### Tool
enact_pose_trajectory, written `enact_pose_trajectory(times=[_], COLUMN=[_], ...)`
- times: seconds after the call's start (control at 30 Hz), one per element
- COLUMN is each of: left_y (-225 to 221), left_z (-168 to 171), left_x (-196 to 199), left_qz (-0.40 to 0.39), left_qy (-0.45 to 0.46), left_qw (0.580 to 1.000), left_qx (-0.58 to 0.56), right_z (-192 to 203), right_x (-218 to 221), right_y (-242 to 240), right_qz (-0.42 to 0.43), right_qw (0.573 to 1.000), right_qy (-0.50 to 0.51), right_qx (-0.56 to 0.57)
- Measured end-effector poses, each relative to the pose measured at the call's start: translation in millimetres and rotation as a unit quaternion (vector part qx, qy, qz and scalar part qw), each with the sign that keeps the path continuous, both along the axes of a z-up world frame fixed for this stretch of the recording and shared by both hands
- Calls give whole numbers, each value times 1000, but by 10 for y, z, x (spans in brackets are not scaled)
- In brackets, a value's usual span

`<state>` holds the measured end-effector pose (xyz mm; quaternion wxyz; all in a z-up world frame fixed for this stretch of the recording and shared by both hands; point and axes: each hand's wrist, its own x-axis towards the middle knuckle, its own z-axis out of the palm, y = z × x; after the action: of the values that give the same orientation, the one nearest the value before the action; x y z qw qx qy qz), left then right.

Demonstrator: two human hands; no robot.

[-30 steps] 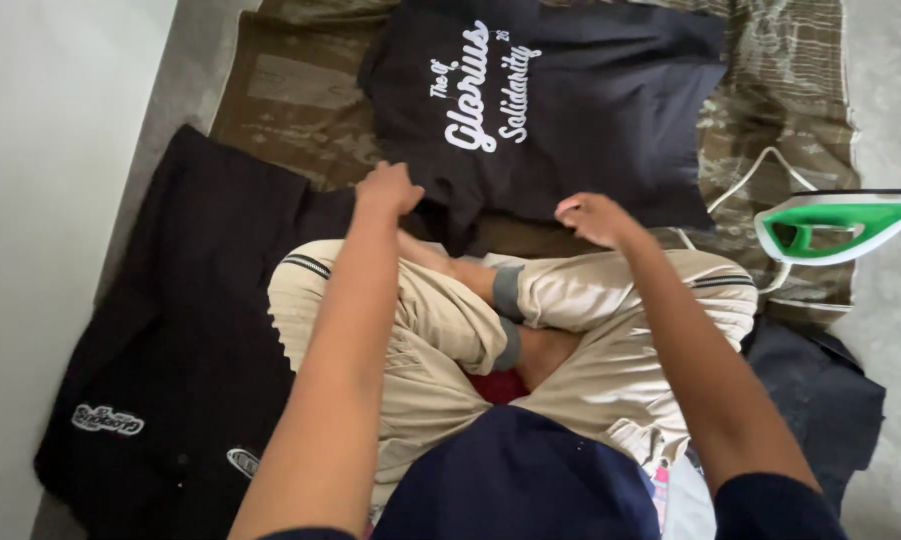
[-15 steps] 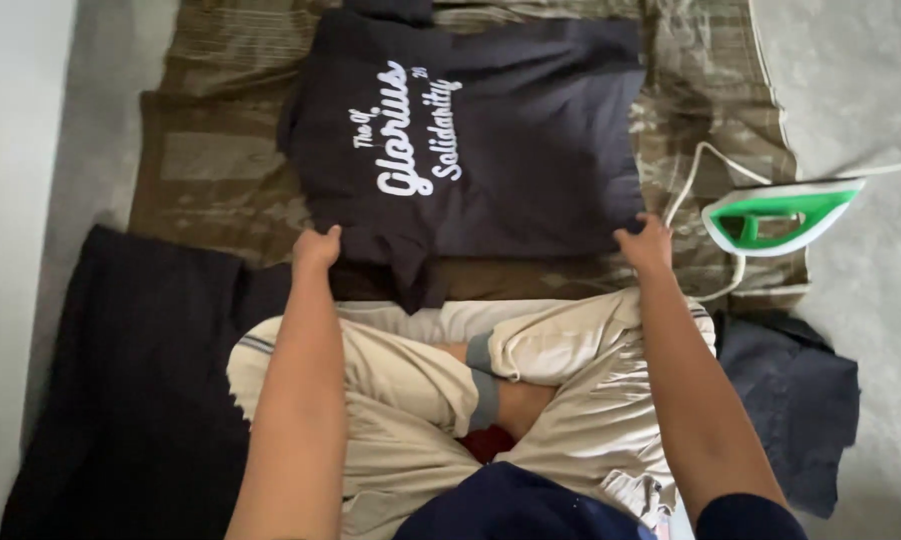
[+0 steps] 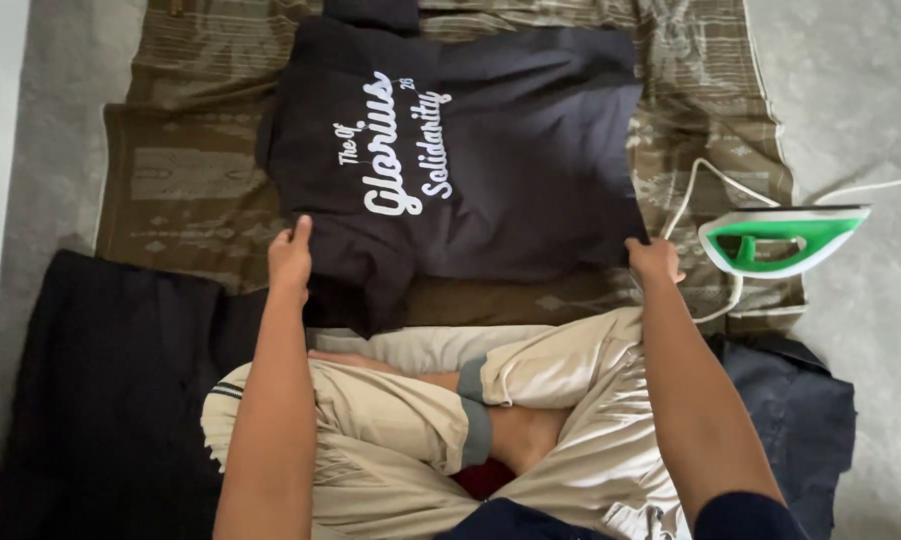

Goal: Ironing a black shirt and folding it neatly on a floor mat.

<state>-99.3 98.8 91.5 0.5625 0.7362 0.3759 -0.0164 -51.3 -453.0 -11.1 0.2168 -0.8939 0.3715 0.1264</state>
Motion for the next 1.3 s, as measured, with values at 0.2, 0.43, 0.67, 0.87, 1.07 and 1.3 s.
enact_pose_trajectory(times=[0.2, 0.43, 0.67, 0.87, 1.07, 1.3], left_y=[167, 987, 344, 273, 420, 819], left_z=[-67, -1826, -378, -195, -328, -837], left_x=[16, 35, -65, 479, 1621, 2966], left_qz=[70, -116, -143, -186, -192, -175], left_qy=[-94, 63, 217, 96, -5, -129], left_qw=[991, 971, 921, 901, 895, 885], left_qx=[-62, 201, 290, 380, 402, 413], right_z=[128, 80, 537, 645, -77, 406], right_x=[-42, -223, -181, 291, 1349, 2411], right_y=[-279, -289, 370, 562, 156, 383], right_qz=[-69, 6, 49, 144, 131, -5], right_qw=[976, 999, 998, 986, 969, 986], right_qy=[-208, -37, 11, -76, -210, -141], right_qx=[12, -20, -33, -45, 7, 87])
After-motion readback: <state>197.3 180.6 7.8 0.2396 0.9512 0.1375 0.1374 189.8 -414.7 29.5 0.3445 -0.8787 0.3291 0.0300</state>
